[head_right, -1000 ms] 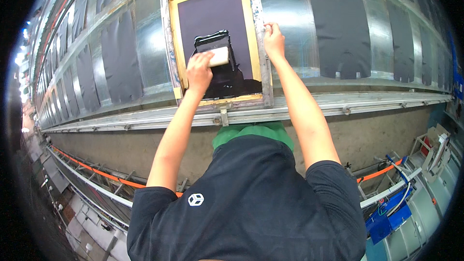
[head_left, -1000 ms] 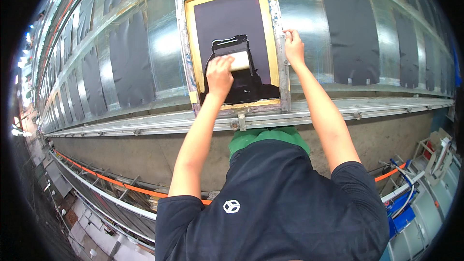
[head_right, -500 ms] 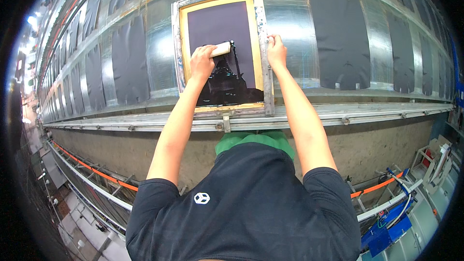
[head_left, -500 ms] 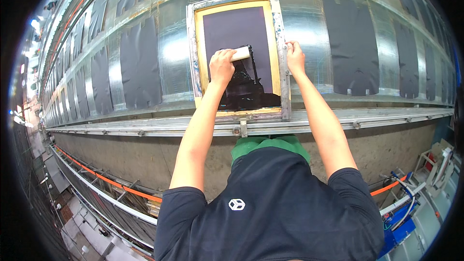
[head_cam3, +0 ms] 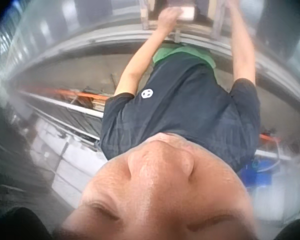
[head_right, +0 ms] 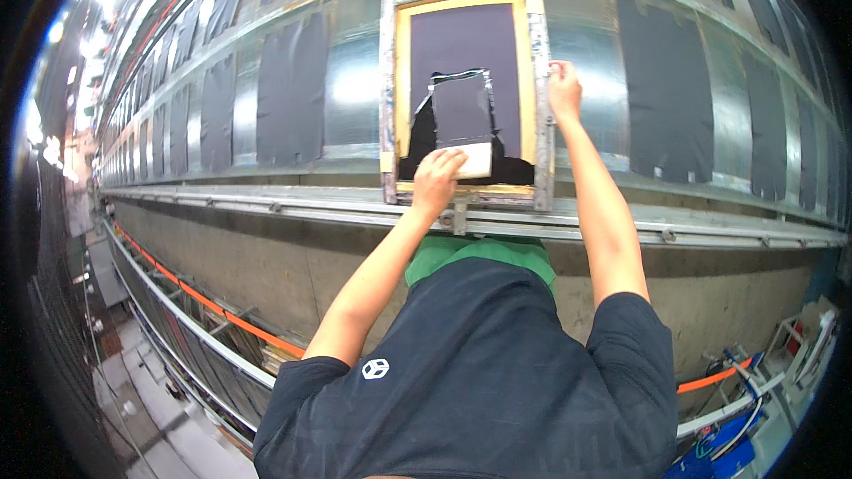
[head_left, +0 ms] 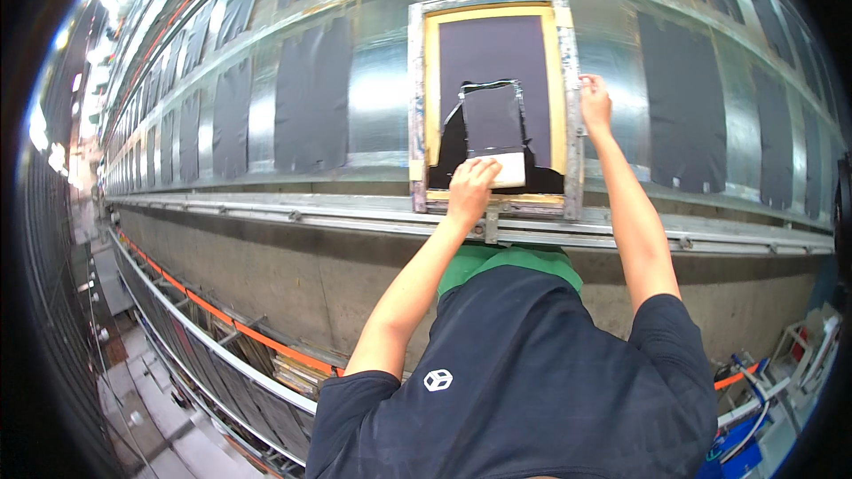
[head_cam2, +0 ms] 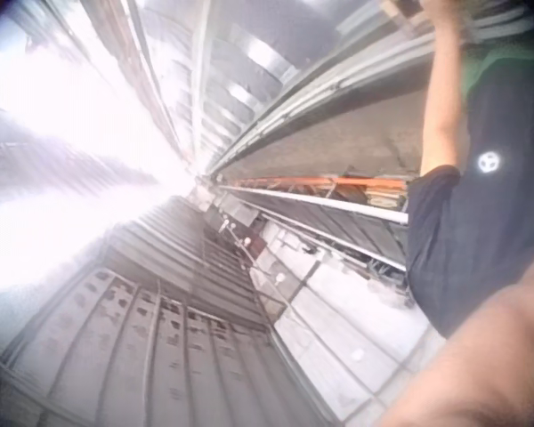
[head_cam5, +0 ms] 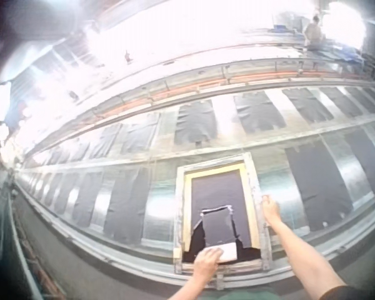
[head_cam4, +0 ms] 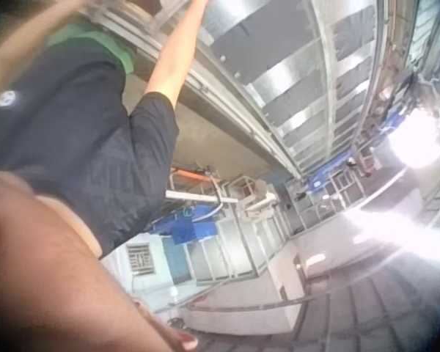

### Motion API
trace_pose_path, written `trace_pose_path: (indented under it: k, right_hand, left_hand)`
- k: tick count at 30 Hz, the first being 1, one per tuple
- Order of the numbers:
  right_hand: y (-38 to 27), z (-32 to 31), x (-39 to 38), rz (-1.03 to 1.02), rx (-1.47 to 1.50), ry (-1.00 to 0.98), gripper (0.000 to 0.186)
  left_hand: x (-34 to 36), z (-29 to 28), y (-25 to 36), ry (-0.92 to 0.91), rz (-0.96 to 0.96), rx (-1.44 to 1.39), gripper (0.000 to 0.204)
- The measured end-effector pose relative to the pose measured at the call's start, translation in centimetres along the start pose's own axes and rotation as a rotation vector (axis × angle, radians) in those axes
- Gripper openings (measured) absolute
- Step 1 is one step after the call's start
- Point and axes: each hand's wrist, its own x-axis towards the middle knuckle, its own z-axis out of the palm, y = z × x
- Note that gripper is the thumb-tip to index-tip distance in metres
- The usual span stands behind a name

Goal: The person holds a screen printing frame and uses a squeegee to pull black ink across the mesh onto a garment positioned on a conveyor. The person repeatedly repositions the frame and pulls the squeegee to apply ink to successive garments moving along the line.

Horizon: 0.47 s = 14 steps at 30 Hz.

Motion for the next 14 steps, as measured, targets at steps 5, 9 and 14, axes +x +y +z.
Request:
trace_pose_path:
  k: [5, 9, 14]
  right_hand:
    - [-7.9, 1.2, -2.1, 0.081, -0.048, -0.032, 0.023]
    - [-12.1, 10.6, -7.0, -0.118, 0.031, 0.077, 0.023]
    - [-19.0, 21.8, -12.8, 0.018, 0.072, -0.012, 0.024]
  left_hand:
    - [-1.4, -4.2, -2.2, 0.042, -0.061, -0.042, 0.051]
    - [-4.0, -10.1, -10.3, 0.051, -0.114, 0.007, 0.048]
    - [-7.6, -18.1, -23.1, -0.007, -0.156, 0.055, 0.05]
